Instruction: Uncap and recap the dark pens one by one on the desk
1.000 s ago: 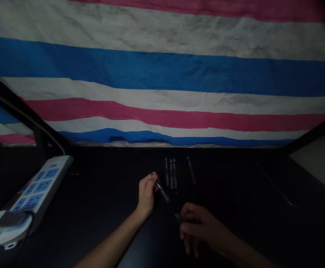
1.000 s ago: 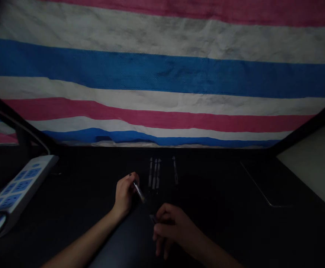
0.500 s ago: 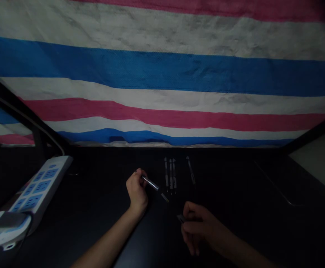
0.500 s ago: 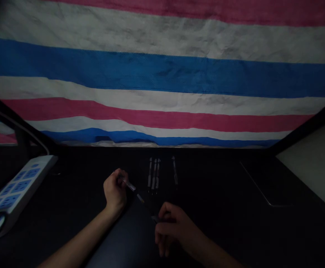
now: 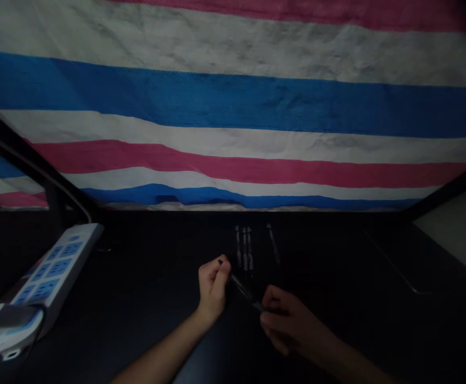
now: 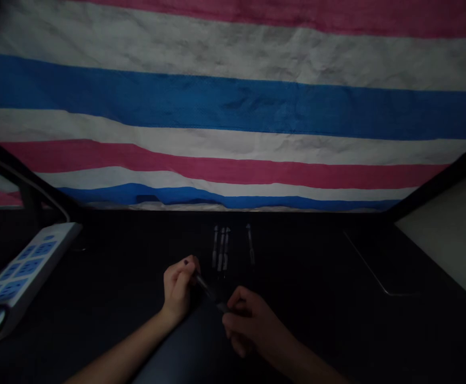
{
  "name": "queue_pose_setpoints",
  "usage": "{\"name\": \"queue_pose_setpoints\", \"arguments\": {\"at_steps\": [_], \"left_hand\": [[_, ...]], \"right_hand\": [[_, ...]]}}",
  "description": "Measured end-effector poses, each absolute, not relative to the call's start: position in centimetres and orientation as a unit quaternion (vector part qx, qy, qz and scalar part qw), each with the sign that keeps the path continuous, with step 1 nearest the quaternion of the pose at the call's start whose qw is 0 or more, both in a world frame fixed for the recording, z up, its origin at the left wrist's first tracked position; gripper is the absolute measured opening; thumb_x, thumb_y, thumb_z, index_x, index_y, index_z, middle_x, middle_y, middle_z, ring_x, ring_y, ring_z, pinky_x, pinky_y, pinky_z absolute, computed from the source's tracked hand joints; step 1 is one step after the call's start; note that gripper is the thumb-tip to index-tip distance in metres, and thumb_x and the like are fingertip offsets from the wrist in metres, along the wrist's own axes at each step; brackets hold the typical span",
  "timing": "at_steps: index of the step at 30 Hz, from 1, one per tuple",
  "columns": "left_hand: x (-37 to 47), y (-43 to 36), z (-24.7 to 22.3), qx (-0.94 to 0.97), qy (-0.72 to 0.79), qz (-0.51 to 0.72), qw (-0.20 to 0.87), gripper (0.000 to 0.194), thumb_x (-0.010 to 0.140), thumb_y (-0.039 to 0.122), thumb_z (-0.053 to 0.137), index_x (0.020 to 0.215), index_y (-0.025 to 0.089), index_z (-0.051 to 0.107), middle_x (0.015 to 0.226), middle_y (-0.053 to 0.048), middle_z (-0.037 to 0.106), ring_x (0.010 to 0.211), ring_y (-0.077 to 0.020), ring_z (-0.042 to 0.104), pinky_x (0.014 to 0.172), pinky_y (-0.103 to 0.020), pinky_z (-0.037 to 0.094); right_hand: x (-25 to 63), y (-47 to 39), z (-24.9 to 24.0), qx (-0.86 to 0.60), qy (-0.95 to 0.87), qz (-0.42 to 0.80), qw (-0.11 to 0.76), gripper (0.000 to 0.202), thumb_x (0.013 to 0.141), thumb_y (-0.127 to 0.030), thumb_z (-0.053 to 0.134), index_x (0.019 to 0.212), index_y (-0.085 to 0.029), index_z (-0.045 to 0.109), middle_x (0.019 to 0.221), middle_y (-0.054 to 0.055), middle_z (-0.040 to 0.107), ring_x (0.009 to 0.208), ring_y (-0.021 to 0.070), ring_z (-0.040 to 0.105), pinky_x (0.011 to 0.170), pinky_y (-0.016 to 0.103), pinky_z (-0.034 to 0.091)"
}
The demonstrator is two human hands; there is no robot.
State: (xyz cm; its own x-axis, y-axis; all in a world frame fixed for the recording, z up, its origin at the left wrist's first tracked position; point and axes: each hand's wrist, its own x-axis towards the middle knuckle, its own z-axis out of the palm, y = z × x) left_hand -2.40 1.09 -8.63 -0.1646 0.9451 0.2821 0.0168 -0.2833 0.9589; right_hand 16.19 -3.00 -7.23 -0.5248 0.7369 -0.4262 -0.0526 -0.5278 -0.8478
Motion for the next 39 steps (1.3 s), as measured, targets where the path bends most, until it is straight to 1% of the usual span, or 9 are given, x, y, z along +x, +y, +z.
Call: {"name": "queue_pose_setpoints", "arguments": {"at_steps": [9,15,19,22,27,30,32,36,39], "left_hand": [[-2.1,0.9,-8.9,0.538,0.427,0.624,0.372,0.045,0.09,0.036,0.043,0.049,0.019,0.04,0.048,0.003,0.038,0.045,-0.0109,0.036,0.045,-0.026,0.026],[-2.2,0.8,-8.3,0.539,0.45,0.605,0.374,0.043,0.09,0.038,0.041,0.051,0.019,0.045,0.048,0.002,0.041,0.044,-0.0116,0.038,0.045,-0.025,0.028],[-2.3,0.9,-8.4,0.518,0.473,0.619,0.354,0.042,0.088,0.039,0.043,0.05,0.019,0.045,0.047,0.002,0.041,0.044,-0.0119,0.037,0.044,-0.025,0.028],[-2.3,1.0,-8.6,0.509,0.476,0.627,0.347,0.043,0.087,0.037,0.044,0.048,0.019,0.042,0.048,0.002,0.04,0.045,-0.012,0.037,0.045,-0.025,0.028],[-2.4,1.2,-8.4,0.514,0.484,0.625,0.334,0.042,0.088,0.036,0.042,0.051,0.019,0.047,0.047,0.003,0.04,0.044,-0.0116,0.036,0.044,-0.025,0.027],[-2.5,1.2,-8.3,0.514,0.492,0.623,0.326,0.041,0.088,0.036,0.043,0.051,0.019,0.047,0.046,0.003,0.04,0.043,-0.0115,0.036,0.044,-0.025,0.027],[-2.5,1.2,-8.3,0.515,0.491,0.623,0.325,0.042,0.088,0.036,0.043,0.05,0.019,0.046,0.047,0.003,0.04,0.044,-0.0115,0.036,0.044,-0.025,0.027],[-2.5,1.1,-8.3,0.513,0.494,0.623,0.324,0.042,0.089,0.036,0.042,0.05,0.019,0.045,0.047,0.003,0.039,0.044,-0.0116,0.036,0.045,-0.025,0.027],[-2.4,1.2,-8.3,0.505,0.504,0.62,0.326,0.042,0.088,0.037,0.043,0.05,0.019,0.044,0.046,0.003,0.038,0.044,-0.0115,0.035,0.045,-0.025,0.027]], "right_hand": [[16.2,-2.9,-7.5,-0.397,-0.405,0.782,0.258,0.034,0.079,-0.046,0.065,0.085,-0.018,0.046,0.058,-0.008,0.053,0.029,0.0005,0.033,0.031,0.015,0.02],[16.1,-2.9,-7.1,-0.424,-0.393,0.784,0.229,0.047,0.085,-0.061,0.049,0.084,-0.014,0.055,0.048,-0.008,0.043,0.032,0.0014,0.028,0.03,0.014,0.017],[15.9,-3.0,-6.6,-0.4,-0.41,0.778,0.257,0.041,0.083,-0.054,0.055,0.098,-0.017,0.049,0.056,-0.004,0.057,0.033,0.0031,0.037,0.032,0.014,0.024],[15.9,-3.0,-6.8,-0.416,-0.427,0.761,0.254,0.038,0.077,-0.045,0.067,0.092,-0.02,0.042,0.059,-0.006,0.06,0.032,0.0026,0.039,0.032,0.013,0.024],[15.9,-3.0,-7.7,-0.422,-0.425,0.763,0.243,0.048,0.086,-0.062,0.041,0.086,-0.015,0.048,0.052,-0.002,0.059,0.029,0.0046,0.043,0.029,0.014,0.022],[15.8,-2.9,-7.6,-0.428,-0.442,0.747,0.25,0.043,0.081,-0.055,0.057,0.097,-0.016,0.047,0.062,-0.001,0.064,0.03,0.005,0.047,0.029,0.013,0.025],[15.9,-2.9,-7.5,-0.44,-0.45,0.732,0.26,0.04,0.078,-0.049,0.064,0.094,-0.018,0.045,0.062,-0.003,0.064,0.03,0.0048,0.047,0.028,0.012,0.025],[15.9,-2.9,-7.5,-0.433,-0.425,0.753,0.255,0.047,0.087,-0.061,0.042,0.084,-0.014,0.05,0.055,0.001,0.061,0.031,0.0064,0.05,0.028,0.013,0.025],[15.8,-2.9,-7.3,-0.437,-0.44,0.738,0.267,0.044,0.08,-0.059,0.056,0.092,-0.017,0.048,0.072,0.002,0.066,0.033,0.0071,0.054,0.028,0.014,0.028]]}}
